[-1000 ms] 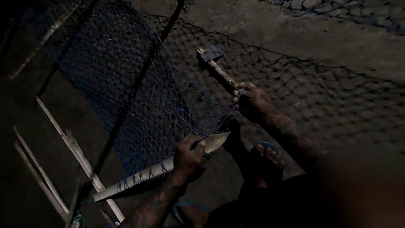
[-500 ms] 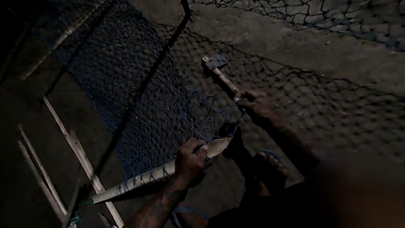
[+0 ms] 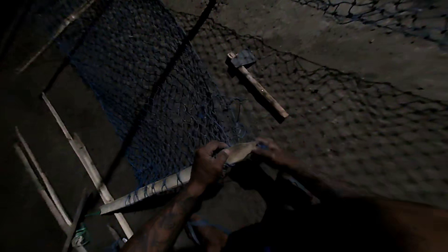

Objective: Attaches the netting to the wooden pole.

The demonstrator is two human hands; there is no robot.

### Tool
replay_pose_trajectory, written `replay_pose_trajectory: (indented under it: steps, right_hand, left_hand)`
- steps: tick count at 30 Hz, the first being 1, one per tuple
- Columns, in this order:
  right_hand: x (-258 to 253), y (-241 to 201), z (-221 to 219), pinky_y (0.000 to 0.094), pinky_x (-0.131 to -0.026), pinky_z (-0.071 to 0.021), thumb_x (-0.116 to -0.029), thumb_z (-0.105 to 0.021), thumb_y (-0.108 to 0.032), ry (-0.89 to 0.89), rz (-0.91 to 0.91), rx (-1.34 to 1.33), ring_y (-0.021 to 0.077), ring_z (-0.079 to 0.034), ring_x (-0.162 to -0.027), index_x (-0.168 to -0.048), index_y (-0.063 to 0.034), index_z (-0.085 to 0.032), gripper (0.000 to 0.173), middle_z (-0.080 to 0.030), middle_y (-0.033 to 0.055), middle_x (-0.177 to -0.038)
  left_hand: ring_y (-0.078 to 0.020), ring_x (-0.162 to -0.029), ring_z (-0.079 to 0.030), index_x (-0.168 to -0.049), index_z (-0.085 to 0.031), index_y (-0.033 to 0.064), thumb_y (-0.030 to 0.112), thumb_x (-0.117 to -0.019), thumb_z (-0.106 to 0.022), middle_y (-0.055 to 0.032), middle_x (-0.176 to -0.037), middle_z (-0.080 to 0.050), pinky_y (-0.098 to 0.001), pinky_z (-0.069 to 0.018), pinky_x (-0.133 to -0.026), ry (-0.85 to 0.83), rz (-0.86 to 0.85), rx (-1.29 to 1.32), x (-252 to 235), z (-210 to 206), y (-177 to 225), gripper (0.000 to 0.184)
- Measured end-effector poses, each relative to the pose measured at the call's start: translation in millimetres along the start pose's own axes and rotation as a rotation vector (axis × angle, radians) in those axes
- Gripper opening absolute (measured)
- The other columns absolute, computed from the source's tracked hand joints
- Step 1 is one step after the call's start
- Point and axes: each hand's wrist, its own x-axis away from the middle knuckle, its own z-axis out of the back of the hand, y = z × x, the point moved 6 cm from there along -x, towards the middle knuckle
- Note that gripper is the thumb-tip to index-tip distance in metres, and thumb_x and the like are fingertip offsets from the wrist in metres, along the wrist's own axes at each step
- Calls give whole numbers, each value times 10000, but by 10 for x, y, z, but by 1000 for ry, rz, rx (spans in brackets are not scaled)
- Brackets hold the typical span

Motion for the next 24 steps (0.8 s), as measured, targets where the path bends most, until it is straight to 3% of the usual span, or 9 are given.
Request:
replay_pose_trajectory:
  steps: [5, 8, 10, 11, 13, 14, 16, 19, 24]
  right_hand:
    - [-145, -316, 1228, 391, -594, -527, -1014, -616, -149, 279, 123, 696, 169, -578, -609, -1070, 24, -668, 189, -634, 112, -772]
    - [-112, -659, 1392, 527, -695, -522, -950, -695, -57, 261, 131, 928, 304, -618, -746, -1024, 37, -663, 124, -645, 186, -869]
    - [-32, -898, 1570, 690, -822, -495, -974, -643, -51, 533, 137, 934, 488, -660, -922, -1131, 100, -655, 217, -666, 322, -1035]
    - [33, -978, 1672, 609, -879, -519, -1034, -594, -147, 701, 103, 786, 410, -666, -968, -1189, 78, -619, 275, -661, 276, -1097]
    - [105, -935, 1784, 253, -749, -573, -1047, -572, -280, 857, 50, 171, 49, -643, -809, -1157, -152, -591, 170, -642, -53, -974]
    - [94, -873, 1743, 220, -686, -572, -1064, -533, -292, 783, 19, -191, 20, -634, -736, -1092, -203, -594, 112, -636, -96, -878]
    - [35, -814, 1643, 158, -519, -526, -1104, -379, -405, 540, -34, -632, -14, -553, -528, -941, -203, -604, 343, -552, -103, -644]
    - [84, -894, 1616, 167, -407, -377, -1110, -324, -429, 453, -51, -429, -2, -352, -389, -866, -217, -572, 408, -385, -112, -509]
    - [-22, -1310, 1654, 208, -418, -445, -1095, -437, -290, 550, -4, 231, 21, -443, -422, -908, -132, -619, 306, -501, -84, -596]
  left_hand:
    - [-4, -644, -607, -947, -710, 44, 52, -933, -607, 43, -803, -670, -178, -538, -589, 113, -146, -5, -54, 519, 331, 105]
    - [-18, -631, -601, -957, -704, 45, 49, -928, -613, 33, -801, -667, -185, -531, -569, 111, -131, 20, -7, 558, 341, 95]
    - [-13, -655, -613, -956, -713, 50, 67, -937, -612, 32, -814, -677, -185, -536, -596, 102, -82, 27, -8, 450, 280, 105]
    - [-5, -680, -624, -966, -719, 45, 71, -939, -611, 31, -834, -686, -181, -546, -623, 100, -69, 18, -8, 392, 250, 114]
    - [2, -702, -629, -975, -723, 33, 83, -940, -606, 26, -850, -695, -179, -546, -642, 98, -90, -4, -10, 299, 175, 132]
    - [7, -696, -628, -965, -723, 27, 94, -942, -601, 24, -843, -694, -173, -545, -635, 99, -117, -20, -10, 269, 144, 141]
    - [21, -684, -606, -950, -716, 13, 101, -949, -587, 23, -833, -678, -153, -525, -623, 98, -168, -34, -34, 247, 128, 156]
    - [21, -678, -601, -938, -710, 11, 116, -956, -578, 24, -827, -672, -151, -521, -619, 74, -164, -48, -56, 231, 107, 169]
    - [14, -735, -624, -1010, -728, -7, 112, -957, -582, -7, -900, -706, -154, -531, -672, 23, -114, -42, -17, 120, 80, 196]
